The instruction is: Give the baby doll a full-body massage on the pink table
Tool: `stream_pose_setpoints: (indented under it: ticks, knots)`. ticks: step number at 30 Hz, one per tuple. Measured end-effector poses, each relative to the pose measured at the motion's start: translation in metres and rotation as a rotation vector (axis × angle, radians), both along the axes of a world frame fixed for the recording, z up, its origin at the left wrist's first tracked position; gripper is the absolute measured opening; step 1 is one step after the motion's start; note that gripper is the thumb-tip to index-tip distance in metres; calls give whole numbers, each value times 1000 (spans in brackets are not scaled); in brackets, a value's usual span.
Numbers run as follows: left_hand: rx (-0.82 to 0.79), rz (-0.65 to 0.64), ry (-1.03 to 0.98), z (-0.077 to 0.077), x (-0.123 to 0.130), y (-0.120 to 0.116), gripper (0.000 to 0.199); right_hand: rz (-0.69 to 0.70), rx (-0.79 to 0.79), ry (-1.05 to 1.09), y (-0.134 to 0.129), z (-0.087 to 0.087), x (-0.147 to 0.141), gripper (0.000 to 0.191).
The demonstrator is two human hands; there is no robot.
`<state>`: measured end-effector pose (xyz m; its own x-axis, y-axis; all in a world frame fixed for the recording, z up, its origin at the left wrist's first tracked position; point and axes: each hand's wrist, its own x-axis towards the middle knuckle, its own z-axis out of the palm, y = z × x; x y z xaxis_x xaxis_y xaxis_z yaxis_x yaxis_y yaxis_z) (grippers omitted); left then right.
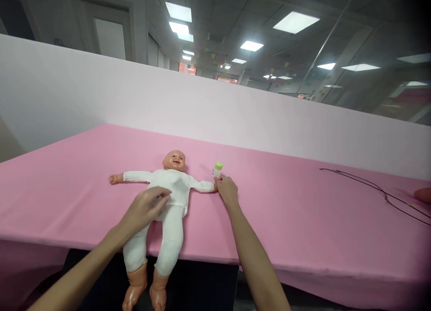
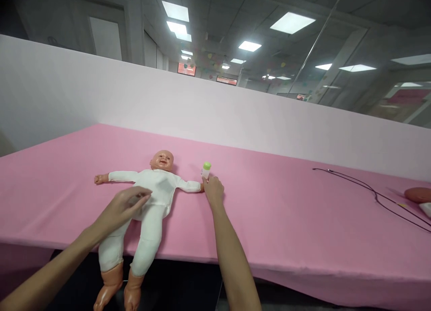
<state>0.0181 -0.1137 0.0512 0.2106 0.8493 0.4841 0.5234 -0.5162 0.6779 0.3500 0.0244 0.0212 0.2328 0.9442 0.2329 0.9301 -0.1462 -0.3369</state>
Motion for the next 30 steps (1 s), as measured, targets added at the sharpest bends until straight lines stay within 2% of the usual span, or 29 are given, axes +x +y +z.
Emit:
stream_pose_setpoints:
  ticks: [2,4,7,9,12,14,18,21,23,25,28,30]
  knots:
    - [27,28,-18,-16,-7,-37,22,4,10,-24,1,-2,0,33]
    - [146,63,-7,-38,-15,-71,24,21,35,-45,1,-3,0,31]
    - [301,142,86,-67,-28,-109,48,89,99,-63,0,0,-3,29]
    - [385,142,170,-80,-34,-124,62,142,143,-60,-1,2,-8,30]
    - [506,118,287,-90,-38,-130,74,194,190,-36,-1,2,-19,30]
    - [554,113,340,-93,-38,-127,75,226,201,-18,-1,-1,-25,27]
    - [558,95,349,-102,-41,-121,49,280,211,10,-3,-6,-27,23]
    - [522,54,342,-106,-47,-121,41,273,237,32,-6,-5,-23,24]
    - [489,32,317,-101,-51,-123,42,263,259,47,-6,-1,-20,24]
    - [457,17,253,-86,-52,-122,39,248,287,64,-5,5,-17,26]
    - [365,-40,126,-44,-40,-109,35,213,360,90,1,18,-10,30]
    - [244,-117,11,-9,-18,-86,35,186,426,106,6,26,-5,34]
